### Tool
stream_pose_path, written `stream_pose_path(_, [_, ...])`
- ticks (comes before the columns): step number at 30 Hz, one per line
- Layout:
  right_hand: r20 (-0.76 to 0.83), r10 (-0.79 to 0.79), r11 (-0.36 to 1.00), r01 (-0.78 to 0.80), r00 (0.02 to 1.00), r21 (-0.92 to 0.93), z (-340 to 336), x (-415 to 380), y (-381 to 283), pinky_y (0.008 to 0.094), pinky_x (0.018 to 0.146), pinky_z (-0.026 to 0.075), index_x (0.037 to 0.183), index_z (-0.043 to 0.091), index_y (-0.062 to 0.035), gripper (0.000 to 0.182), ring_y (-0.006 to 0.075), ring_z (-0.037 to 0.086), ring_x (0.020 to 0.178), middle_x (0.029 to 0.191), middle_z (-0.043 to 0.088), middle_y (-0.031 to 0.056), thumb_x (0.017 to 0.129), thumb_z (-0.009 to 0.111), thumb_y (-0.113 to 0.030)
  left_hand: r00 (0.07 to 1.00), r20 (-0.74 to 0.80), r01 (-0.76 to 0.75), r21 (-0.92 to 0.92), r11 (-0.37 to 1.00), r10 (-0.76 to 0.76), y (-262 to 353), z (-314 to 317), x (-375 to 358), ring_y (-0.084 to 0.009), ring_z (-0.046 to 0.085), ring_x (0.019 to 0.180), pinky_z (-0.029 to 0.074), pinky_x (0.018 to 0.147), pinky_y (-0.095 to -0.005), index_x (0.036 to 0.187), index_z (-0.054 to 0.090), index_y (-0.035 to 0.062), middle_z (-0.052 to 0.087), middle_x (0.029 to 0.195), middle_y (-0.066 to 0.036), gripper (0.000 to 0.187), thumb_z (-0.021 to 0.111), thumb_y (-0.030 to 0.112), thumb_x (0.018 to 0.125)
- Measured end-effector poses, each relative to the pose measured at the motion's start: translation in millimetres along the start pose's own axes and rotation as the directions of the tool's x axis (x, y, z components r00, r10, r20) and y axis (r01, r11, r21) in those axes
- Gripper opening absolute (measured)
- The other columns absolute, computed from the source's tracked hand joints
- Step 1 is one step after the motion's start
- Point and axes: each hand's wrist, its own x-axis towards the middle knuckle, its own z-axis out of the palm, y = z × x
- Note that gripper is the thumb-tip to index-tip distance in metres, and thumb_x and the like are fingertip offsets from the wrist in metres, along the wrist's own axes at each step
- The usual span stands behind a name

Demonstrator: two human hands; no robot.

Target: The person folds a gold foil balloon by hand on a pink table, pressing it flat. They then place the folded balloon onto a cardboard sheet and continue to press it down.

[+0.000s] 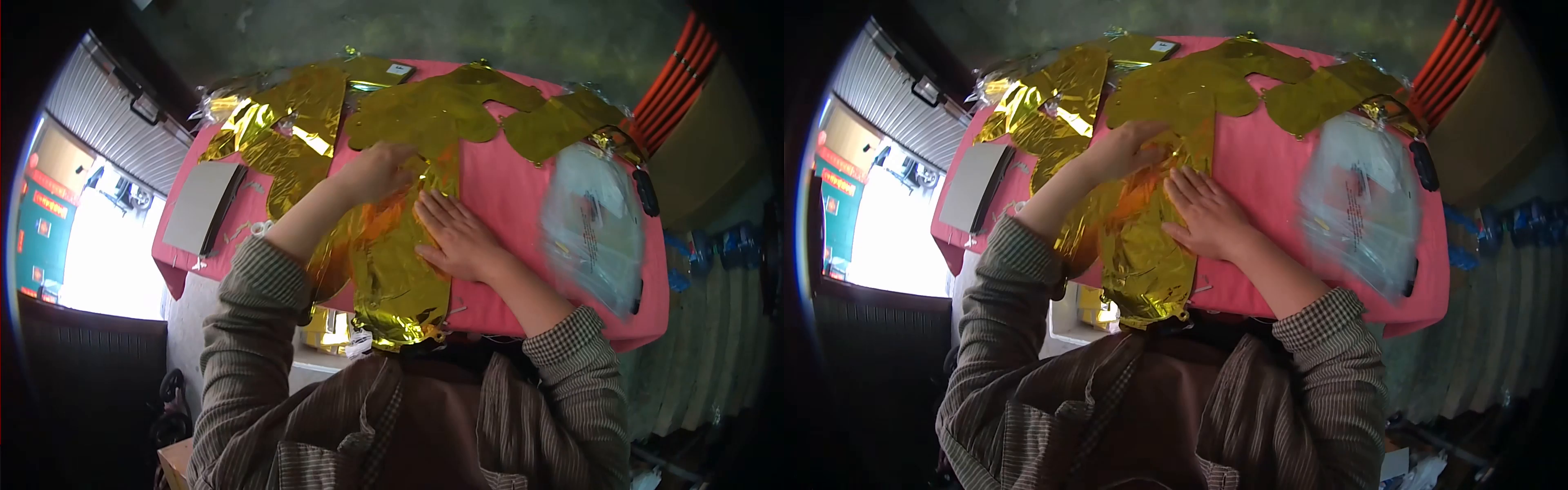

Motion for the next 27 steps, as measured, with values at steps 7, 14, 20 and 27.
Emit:
stream_pose_path(7, [0.009,0.001,1.000,-0.001,1.000,-0.009,-2.8,-0.2,0.9,0.0369,0.112,0.010,0.142,0.018,-0.0041,0.069,0.0250,0.013,0.138,0.148,0.016,0.0135,0.091,0.040,-0.045,0.976,-0.179,-0.074,0.265,0.961,0.125,9.3,39.7,-126.1,-0.0327,0.040,0.121,0.032,0.100,-0.0427,0.121,0.051,0.0026,0.047,0.129,-0.016,0.044,0.057,0.022,0.082])
stream_pose_path(14, [-0.001,-0.012,1.000,0.012,1.000,-0.016,-0.7,0.9,2.5,0.0372,0.112,0.012,0.141,0.020,-0.0022,0.068,0.0262,0.014,0.137,0.147,0.018,0.0153,0.091,0.039,-0.045,0.816,-0.532,0.369,0.183,0.911,-0.224,30.3,46.0,-223.8,-0.0309,0.051,0.108,0.040,0.089,-0.0403,0.104,0.059,0.0014,0.055,0.116,-0.015,0.032,0.059,0.023,0.081])
stream_pose_path(20, [-0.026,-0.034,0.999,0.033,0.999,-0.029,0.9,2.5,3.4,0.0378,0.111,0.013,0.140,0.022,-0.0007,0.068,0.0278,0.017,0.137,0.146,0.021,0.0168,0.091,0.040,-0.045,0.547,-0.528,0.670,-0.189,0.718,-0.650,32.4,53.9,-248.6,-0.0227,0.057,0.054,0.044,0.052,-0.0338,0.077,0.061,0.0004,0.059,0.062,-0.009,0.028,0.057,0.026,0.087])
stream_pose_path(27, [-0.025,-0.031,0.999,0.030,0.999,-0.031,2.1,2.8,2.8,0.0376,0.111,0.014,0.140,0.023,-0.0009,0.067,0.0279,0.017,0.136,0.146,0.021,0.0167,0.091,0.040,-0.044,0.593,-0.195,0.428,-0.746,0.511,-0.781,23.0,60.8,-246.9,-0.0052,0.052,0.058,0.041,0.052,-0.0211,0.076,0.060,-0.0024,0.057,0.063,-0.001,0.027,0.059,0.022,0.089])
